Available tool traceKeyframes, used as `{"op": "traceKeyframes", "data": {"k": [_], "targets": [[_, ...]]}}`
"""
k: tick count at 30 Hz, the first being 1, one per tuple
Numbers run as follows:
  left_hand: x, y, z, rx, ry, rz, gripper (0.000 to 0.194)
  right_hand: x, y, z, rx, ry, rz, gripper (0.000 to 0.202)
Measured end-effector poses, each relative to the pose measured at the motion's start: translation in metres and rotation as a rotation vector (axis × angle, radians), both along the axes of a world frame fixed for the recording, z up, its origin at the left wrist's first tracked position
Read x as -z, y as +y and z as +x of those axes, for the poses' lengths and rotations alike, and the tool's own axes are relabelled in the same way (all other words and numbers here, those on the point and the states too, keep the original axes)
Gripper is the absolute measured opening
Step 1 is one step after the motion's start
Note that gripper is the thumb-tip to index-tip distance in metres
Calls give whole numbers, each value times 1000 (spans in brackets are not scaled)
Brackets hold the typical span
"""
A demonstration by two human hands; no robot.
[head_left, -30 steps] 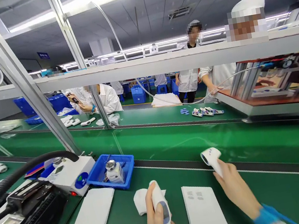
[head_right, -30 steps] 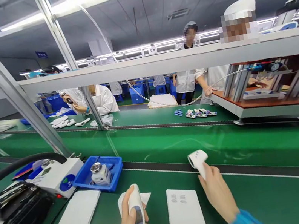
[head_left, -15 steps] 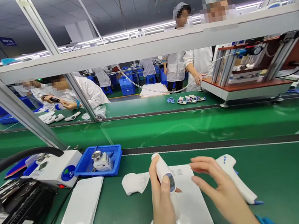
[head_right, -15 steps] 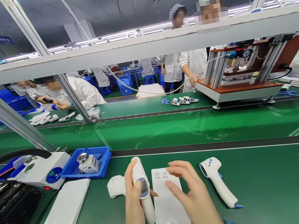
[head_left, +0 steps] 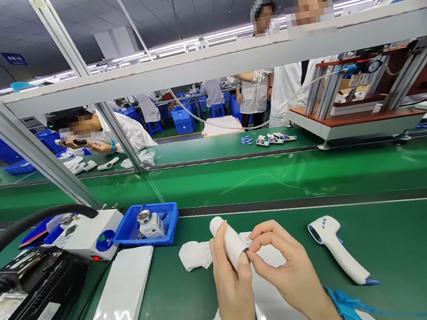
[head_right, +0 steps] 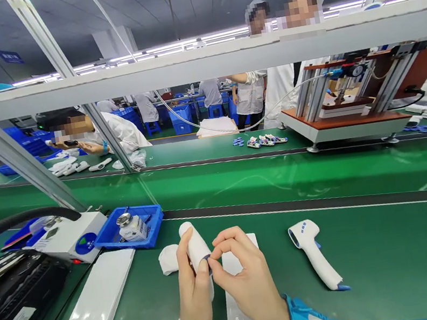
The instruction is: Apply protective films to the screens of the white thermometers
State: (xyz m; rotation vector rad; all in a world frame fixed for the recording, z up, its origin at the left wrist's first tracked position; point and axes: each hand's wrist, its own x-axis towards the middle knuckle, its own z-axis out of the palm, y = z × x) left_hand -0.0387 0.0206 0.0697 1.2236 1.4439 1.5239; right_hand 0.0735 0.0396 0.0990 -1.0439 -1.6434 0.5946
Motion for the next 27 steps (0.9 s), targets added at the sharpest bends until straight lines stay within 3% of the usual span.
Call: {"op": "traceKeyframes", "data": {"k": [9, 14, 18, 22, 27], "targets": [[4, -1, -7, 50, 13, -11, 47, 1, -12, -6, 5, -93, 51, 10], [-2, -1, -8, 46, -22, -38, 45, 0, -15, -9, -42, -66, -139, 26], [-5, -1, -9, 70, -108, -67, 45, -6, -9, -9, -106, 46, -371, 25], [-9, 3, -11, 137, -322, -195, 47, -8, -2, -5, -198, 185, -526, 24], [-17, 5, -19, 324, -681, -398, 55, 1, 2, 2, -140, 203, -486, 22]]}}
